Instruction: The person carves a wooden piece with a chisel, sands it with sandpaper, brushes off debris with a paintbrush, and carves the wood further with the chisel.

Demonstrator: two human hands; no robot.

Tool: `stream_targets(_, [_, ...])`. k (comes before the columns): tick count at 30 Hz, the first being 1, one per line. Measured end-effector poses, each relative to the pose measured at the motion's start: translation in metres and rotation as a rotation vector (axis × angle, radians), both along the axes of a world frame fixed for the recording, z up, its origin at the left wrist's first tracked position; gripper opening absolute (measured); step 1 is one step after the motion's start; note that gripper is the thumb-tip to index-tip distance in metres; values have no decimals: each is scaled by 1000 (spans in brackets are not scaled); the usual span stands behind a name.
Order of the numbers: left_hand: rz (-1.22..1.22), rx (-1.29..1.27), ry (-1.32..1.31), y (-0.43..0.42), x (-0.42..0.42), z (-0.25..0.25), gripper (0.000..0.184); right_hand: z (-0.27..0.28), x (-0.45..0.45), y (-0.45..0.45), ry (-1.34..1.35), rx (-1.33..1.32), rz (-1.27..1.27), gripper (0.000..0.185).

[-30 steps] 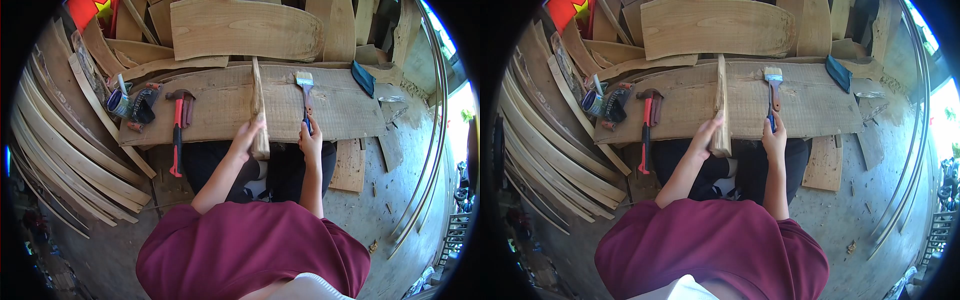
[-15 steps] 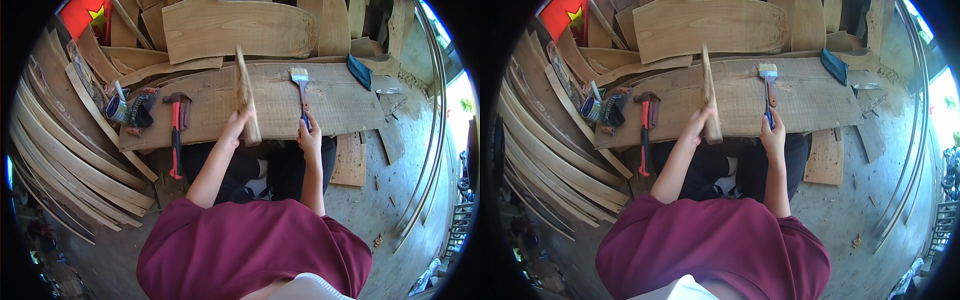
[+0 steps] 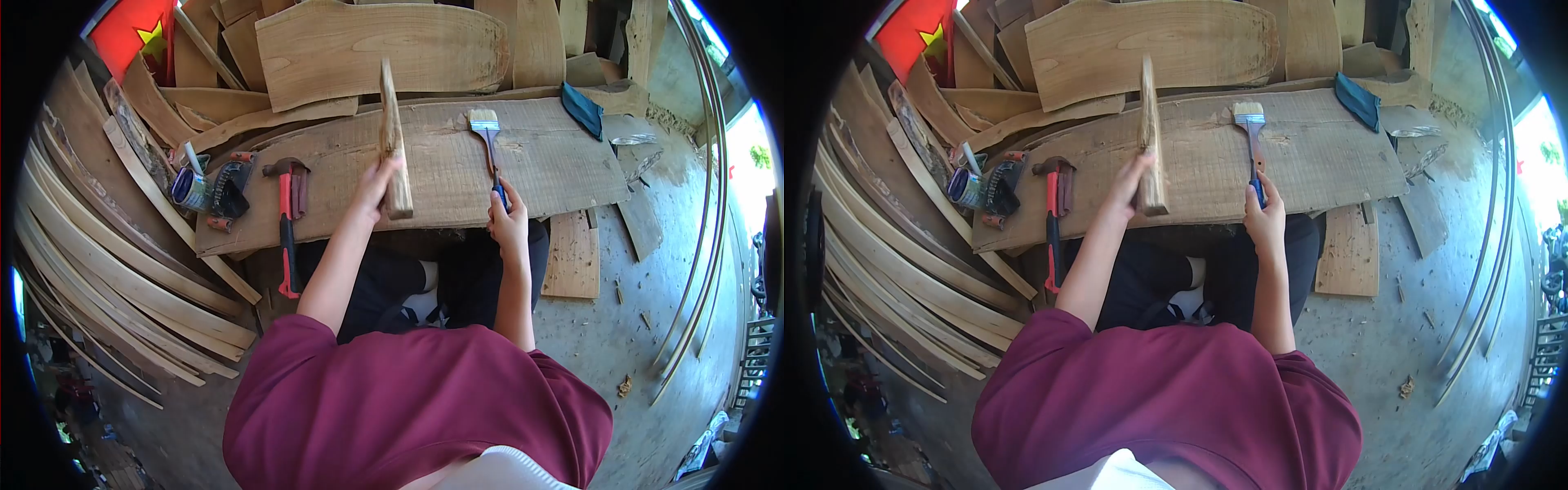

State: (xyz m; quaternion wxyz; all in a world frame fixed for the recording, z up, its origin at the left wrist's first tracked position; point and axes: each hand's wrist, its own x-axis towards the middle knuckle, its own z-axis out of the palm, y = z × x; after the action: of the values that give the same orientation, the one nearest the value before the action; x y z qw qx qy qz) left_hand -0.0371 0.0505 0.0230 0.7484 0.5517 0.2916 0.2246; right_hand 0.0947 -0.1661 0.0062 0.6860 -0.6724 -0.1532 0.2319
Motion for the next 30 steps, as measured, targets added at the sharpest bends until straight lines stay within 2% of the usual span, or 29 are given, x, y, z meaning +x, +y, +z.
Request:
stream_targets(1, [0,6,-6,1,-3,6,73,2,3,3,-1,-6,3,40])
stream_targets(3, [-161,-18,-331,1,-16,42,70,1,7,8,-22,14,3,40])
stream_targets(4, [-242,-167,-405,-2,-22,66,66,-2,6,7,-36,18,8,40])
stream_targets(5, [-239,-172,-402,-5,-22,76,66,-1,4,7,-32,12,10,40])
stream_targets(8, [-98,146,-593,-2,-10,79,62,5,1,11,5,48,16,40])
stream_targets(11, [-34,84,-445,9,5,28,64,6,-1,7,-3,41,31,40])
stream_targets(12, [-36,-185,-300,11,6,12,64,9,-2,5,-15,14,26,39])
stream_targets(13, [-36,-186,-300,13,6,-1,64,10,-3,4,-26,-14,25,38])
stream_targets(15, [101,221,-130,16,2,-19,65,9,-2,5,-11,34,27,37])
stream_targets(16, [23,112,-142,9,-9,9,65,14,-1,8,-6,40,11,37])
stream_targets(17, [16,113,-138,8,-14,33,65,15,-2,7,9,37,-4,36])
stream_targets(19, [-156,-208,-419,8,-23,59,65,14,-2,9,8,46,1,36])
stream_targets(23, [-36,-19,-538,13,-11,36,68,14,-5,14,15,75,33,36])
stream_targets(25, [-72,-77,-525,16,-4,15,69,11,-8,14,-1,56,40,36])
stream_targets(27, [-36,-317,-214,15,-1,-3,72,4,-9,12,-13,33,55,35])
stream_targets(28, [-29,-218,-125,14,-5,-13,67,0,-7,11,-27,-16,64,38])
stream_targets(29, [-26,-214,-128,20,-9,-17,67,-4,-3,13,-42,-56,68,41])
stream_targets(30, [-77,-298,-267,21,-11,-9,66,-14,4,17,-46,-54,69,41])
